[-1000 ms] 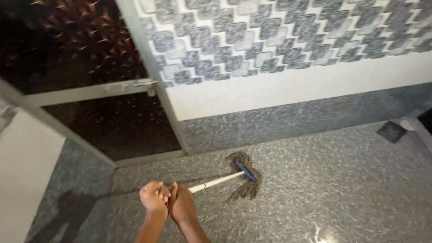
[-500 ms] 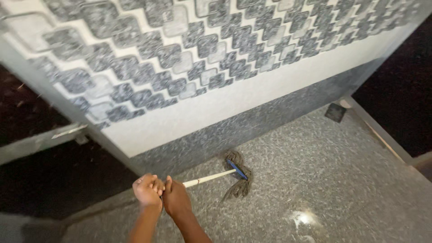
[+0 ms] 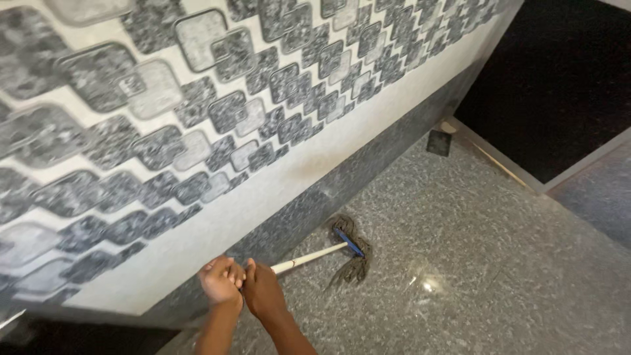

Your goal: The person mops a tiled floor in a bathroom using a string mop and a bucket of water. They repeatedly dip the mop into the bucket and scrub the floor surface in a systematic manner.

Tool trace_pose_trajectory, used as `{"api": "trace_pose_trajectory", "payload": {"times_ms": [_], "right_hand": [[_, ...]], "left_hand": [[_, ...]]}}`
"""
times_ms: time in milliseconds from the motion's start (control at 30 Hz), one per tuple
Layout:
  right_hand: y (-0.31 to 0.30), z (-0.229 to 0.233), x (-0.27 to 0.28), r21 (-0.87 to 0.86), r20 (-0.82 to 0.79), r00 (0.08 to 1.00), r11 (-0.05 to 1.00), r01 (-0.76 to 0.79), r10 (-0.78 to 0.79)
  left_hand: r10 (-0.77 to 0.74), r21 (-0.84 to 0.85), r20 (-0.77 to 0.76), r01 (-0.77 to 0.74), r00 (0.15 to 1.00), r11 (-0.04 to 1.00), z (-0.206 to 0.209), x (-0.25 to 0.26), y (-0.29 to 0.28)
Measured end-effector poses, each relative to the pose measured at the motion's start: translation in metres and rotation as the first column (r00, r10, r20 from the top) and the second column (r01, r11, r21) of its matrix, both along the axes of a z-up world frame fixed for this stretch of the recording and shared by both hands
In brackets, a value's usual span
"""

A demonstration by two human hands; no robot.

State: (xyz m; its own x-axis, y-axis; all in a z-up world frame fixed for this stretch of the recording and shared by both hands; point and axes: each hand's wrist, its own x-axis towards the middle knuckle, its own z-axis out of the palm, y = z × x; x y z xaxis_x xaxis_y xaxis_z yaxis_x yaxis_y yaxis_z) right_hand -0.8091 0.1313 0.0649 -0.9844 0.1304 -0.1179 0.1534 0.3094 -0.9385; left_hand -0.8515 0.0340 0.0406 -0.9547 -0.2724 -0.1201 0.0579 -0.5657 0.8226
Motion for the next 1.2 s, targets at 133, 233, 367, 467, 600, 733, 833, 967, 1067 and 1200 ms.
{"api": "trace_pose_trajectory", "payload": {"times_ms": [133,233,367,467,600,733,833,967,1067,1200], "right_hand": [[0.030,-0.008,-0.031,0.046,0.002,0.998,0.997,0.057,-0.058],[0.058,-0.016,-0.057,0.053,-0.065,0.992,0.993,0.108,-0.104],[0.103,-0.017,-0.103,-0.017,-0.031,0.987,0.988,0.155,-0.155],[0.142,-0.011,-0.133,0.093,-0.143,0.978,0.982,0.167,-0.153],[0.195,0.001,-0.165,0.006,-0.011,0.978,0.978,0.206,-0.206],[0.248,0.005,-0.200,0.030,-0.050,0.966,0.967,0.254,-0.252],[0.286,0.014,-0.219,0.019,-0.040,0.952,0.953,0.303,-0.302],[0.337,0.036,-0.241,-0.004,0.014,0.936,0.936,0.353,-0.353],[0.370,0.044,-0.257,-0.048,0.105,0.896,0.897,0.439,-0.432],[0.419,0.035,-0.295,0.007,0.029,0.872,0.873,0.488,-0.488]], "left_hand": [[-0.078,0.010,0.004,0.078,0.997,0.997,-0.003,-0.035,0.032],[-0.069,0.015,0.008,0.069,0.998,0.998,-0.001,-0.067,0.067],[-0.142,-0.007,0.023,0.143,0.990,0.990,0.007,-0.117,0.112],[-0.181,-0.025,0.009,0.181,0.983,0.983,0.014,-0.150,0.154],[-0.205,-0.076,0.049,0.209,0.978,0.975,0.024,-0.183,0.208],[-0.256,-0.070,0.096,0.263,0.962,0.962,0.037,-0.218,0.265],[-0.297,-0.084,0.059,0.301,0.953,0.950,0.044,-0.242,0.307],[-0.397,-0.110,0.015,0.396,0.918,0.912,0.057,-0.274,0.361],[-0.439,-0.098,0.021,0.439,0.898,0.893,0.062,-0.292,0.399],[-0.494,-0.092,0.013,0.493,0.870,0.865,0.061,-0.326,0.451]]}}
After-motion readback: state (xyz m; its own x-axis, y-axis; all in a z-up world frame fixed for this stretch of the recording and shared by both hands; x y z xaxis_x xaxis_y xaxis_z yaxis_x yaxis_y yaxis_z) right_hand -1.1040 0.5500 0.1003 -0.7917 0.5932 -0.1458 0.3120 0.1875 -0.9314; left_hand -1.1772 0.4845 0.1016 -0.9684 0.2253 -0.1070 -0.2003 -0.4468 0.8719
